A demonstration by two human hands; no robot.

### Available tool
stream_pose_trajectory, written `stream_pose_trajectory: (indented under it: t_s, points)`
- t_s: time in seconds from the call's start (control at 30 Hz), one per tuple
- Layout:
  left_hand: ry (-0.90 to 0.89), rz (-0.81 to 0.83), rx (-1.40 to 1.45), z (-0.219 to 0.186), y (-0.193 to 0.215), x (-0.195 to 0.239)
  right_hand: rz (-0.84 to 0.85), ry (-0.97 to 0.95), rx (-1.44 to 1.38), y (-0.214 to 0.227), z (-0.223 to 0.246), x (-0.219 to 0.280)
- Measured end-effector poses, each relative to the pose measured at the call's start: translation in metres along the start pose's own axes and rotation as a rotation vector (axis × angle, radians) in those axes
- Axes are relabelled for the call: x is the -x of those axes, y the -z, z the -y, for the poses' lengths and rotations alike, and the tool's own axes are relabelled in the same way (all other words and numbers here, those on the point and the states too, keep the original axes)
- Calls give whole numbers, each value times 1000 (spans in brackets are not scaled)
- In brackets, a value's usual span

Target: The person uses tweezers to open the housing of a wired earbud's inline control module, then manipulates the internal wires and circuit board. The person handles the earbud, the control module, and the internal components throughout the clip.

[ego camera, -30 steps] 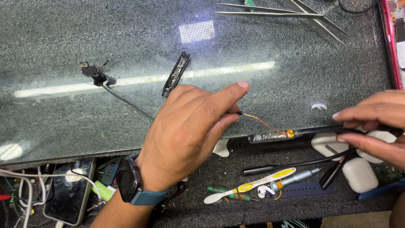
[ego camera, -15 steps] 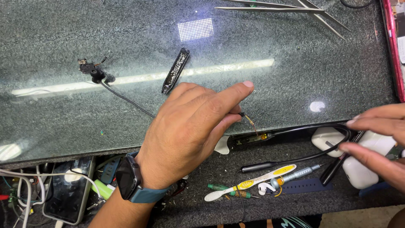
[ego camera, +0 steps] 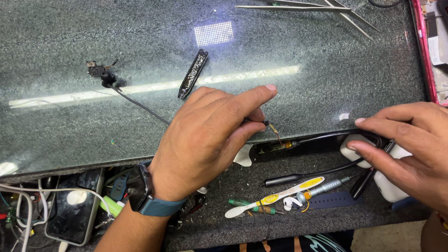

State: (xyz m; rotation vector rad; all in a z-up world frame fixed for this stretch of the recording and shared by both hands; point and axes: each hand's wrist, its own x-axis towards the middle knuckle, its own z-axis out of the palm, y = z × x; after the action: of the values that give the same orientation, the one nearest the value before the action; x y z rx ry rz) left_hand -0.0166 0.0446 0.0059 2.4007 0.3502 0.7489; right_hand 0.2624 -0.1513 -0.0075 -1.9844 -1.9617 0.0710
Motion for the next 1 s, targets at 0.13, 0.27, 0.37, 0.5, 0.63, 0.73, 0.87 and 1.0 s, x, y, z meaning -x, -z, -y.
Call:
stream_pose_trajectory:
  t_s: [0.13,0.27,0.37,0.5,0.63,0.73,0.87,1.0]
  points:
    - [11,8,31,0,1,1,11,-8,28,-1,2,-1]
    - [6,3,65,1,1,1,15,18,58,0,1,-4]
    - [16,-6,99,0,2,1,-20,33,34,-1,-4,1]
    - [15,-35,161,-3,6,1,-28,19,-128,-12,-47,34]
    - [-8,-108,170,-9,11,2,23,1,-216,-30,-138,98]
    - [-40,-188,155,-11,11,2,47,-292,-523,-67,-205,115]
    - [-45,-230,110,-7,7,3,47,-320,-451,-70,-243,68]
    - [20,-225,35,-3,4,3,-63,20,-80,-34,-186,9]
